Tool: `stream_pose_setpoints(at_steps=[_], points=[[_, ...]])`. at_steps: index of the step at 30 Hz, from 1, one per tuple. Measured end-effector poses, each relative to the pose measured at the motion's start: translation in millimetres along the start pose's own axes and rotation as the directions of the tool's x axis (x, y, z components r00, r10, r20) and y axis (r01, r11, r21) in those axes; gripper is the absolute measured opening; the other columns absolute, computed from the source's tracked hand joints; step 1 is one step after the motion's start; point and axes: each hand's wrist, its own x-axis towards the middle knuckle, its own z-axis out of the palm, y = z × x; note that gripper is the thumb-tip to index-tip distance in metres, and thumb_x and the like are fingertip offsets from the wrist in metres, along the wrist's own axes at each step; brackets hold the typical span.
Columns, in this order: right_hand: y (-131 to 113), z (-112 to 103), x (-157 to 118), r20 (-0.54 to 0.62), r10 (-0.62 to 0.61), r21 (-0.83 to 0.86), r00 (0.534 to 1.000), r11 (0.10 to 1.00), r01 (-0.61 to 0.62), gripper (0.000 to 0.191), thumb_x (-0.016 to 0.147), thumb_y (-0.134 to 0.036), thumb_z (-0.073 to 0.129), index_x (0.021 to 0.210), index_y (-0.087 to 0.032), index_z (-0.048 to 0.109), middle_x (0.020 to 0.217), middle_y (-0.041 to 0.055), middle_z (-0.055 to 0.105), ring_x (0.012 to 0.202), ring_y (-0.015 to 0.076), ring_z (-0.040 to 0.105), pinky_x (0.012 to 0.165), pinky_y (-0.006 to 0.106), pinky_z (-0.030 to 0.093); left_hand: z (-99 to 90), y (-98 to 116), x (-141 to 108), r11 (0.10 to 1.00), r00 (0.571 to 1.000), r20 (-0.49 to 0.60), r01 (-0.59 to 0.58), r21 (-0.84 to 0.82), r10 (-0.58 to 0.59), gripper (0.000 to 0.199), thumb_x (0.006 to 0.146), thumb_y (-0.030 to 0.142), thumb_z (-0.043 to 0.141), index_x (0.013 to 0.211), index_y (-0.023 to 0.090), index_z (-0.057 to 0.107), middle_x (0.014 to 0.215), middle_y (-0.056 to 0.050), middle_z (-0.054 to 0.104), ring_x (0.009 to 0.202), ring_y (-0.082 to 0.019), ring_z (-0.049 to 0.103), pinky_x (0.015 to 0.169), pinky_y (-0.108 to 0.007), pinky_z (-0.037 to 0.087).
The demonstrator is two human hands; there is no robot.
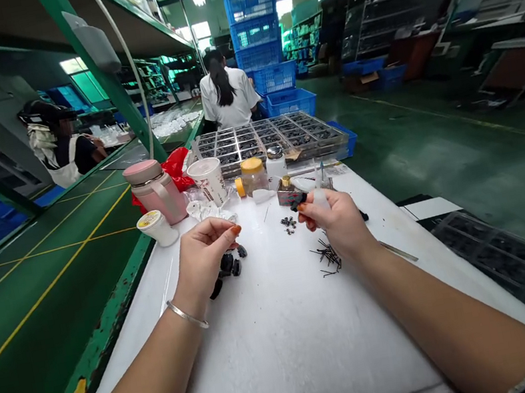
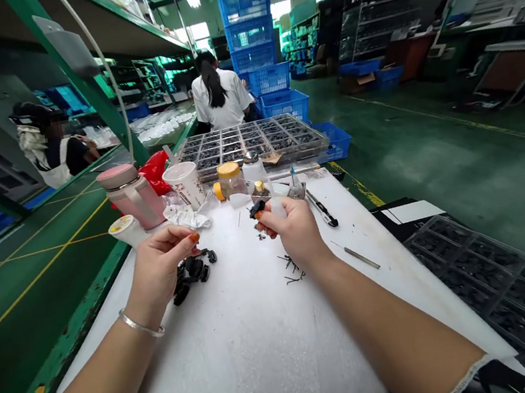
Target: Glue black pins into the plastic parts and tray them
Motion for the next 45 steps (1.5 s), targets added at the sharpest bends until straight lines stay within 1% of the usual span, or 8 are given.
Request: stream_pose_setpoints(at_steps=[7,12,21,26,29,32,35,45], points=[[2.9,-7.2,10.0,-0.114,0.027,0.062,0.993,0.998,-0.02,0.014,0.068,-0.024,0.069,0.07,-0.016,0.058,0.057,-0.0005,0.062,0.047,0.008,0.046,0.045,0.021,0.035,45.7,-8.8,27.8,0.735,0.885,0.465,-0.316,0.6,0.0,0.012,0.081,0.028,0.064,0.086,0.021,0.072,0.085,-0.003,0.069,0.075,-0.016,0.06,0.068,-0.025,0.046],[5.7,-5.5,9.2,-0.133,-0.008,0.019,0.991,1.0,0.011,0.012,0.068,-0.023,0.068,0.067,-0.016,0.058,0.056,-0.0005,0.062,0.046,0.008,0.046,0.044,0.021,0.034,85.6,-26.9,42.5,0.483,0.849,0.527,-0.471,0.738,0.023,0.017,0.08,0.013,0.058,0.082,0.019,0.074,0.086,-0.006,0.069,0.082,-0.02,0.061,0.075,-0.029,0.045],[5.5,-3.0,9.5,-0.106,-0.032,0.006,0.994,0.999,0.032,0.012,0.068,-0.023,0.066,0.065,-0.016,0.057,0.055,-0.0012,0.06,0.046,0.0083,0.045,0.043,0.021,0.034,91.2,-35.1,40.4,0.584,0.887,0.459,-0.4,0.706,0.054,0.02,0.08,0.015,0.054,0.08,0.02,0.072,0.088,-0.007,0.067,0.09,-0.022,0.058,0.081,-0.033,0.044],[2.2,-1.3,6.2,-0.07,-0.038,-0.007,0.997,0.999,0.038,0.013,0.069,-0.023,0.066,0.065,-0.015,0.057,0.055,-0.0011,0.06,0.047,0.0083,0.044,0.045,0.022,0.035,78.8,-23.6,41.8,0.785,0.928,0.37,-0.2,0.586,-0.041,0.015,0.083,0.023,0.055,0.085,0.014,0.068,0.082,-0.007,0.069,0.077,-0.017,0.064,0.072,-0.027,0.051],[-2.7,2.0,0.2,0.007,-0.021,-0.057,1.0,0.998,0.022,0.016,0.071,-0.025,0.066,0.062,-0.015,0.056,0.056,-0.0008,0.06,0.047,0.0081,0.044,0.046,0.022,0.035,60.6,-12.8,34.2,0.966,0.932,0.301,0.135,0.221,-0.199,0.017,0.085,0.026,0.057,0.087,0.01,0.064,0.09,-0.01,0.069,0.08,-0.014,0.066,0.069,-0.02,0.053],[-8.2,7.8,-8.4,0.095,0.028,-0.129,0.995,0.991,-0.015,0.018,0.071,-0.027,0.067,0.063,-0.015,0.056,0.058,0.0001,0.061,0.048,0.0086,0.046,0.048,0.023,0.036,40.9,-5.8,20.7,0.842,0.877,0.321,0.451,-0.296,-0.358,0.011,0.077,0.017,0.069,0.083,0.008,0.065,0.087,-0.009,0.068,0.074,-0.01,0.065,0.066,-0.013,0.053],[-11.0,13.8,-16.7,0.158,0.051,-0.2,0.986,0.98,-0.018,0.019,0.071,-0.029,0.067,0.065,-0.015,0.057,0.059,0.0008,0.062,0.051,0.01,0.048,0.05,0.024,0.037,29.2,-6.7,6.2,0.714,0.872,0.341,0.485,-0.504,-0.352,0.009,0.073,0.008,0.071,0.082,0.008,0.068,0.084,-0.007,0.067,0.07,-0.008,0.064,0.064,-0.011,0.054],[-12.4,17.7,-25.8,0.223,0.013,-0.391,0.975,0.917,0.077,0.019,0.076,-0.029,0.063,0.064,-0.016,0.056,0.062,0.0003,0.059,0.058,0.0126,0.049,0.052,0.025,0.033,24.7,-17.1,-11.0,0.606,0.861,0.367,0.508,-0.612,-0.352,0.008,0.08,0.005,0.065,0.086,0.009,0.07,0.081,-0.006,0.064,0.07,-0.008,0.063,0.067,-0.012,0.057]])
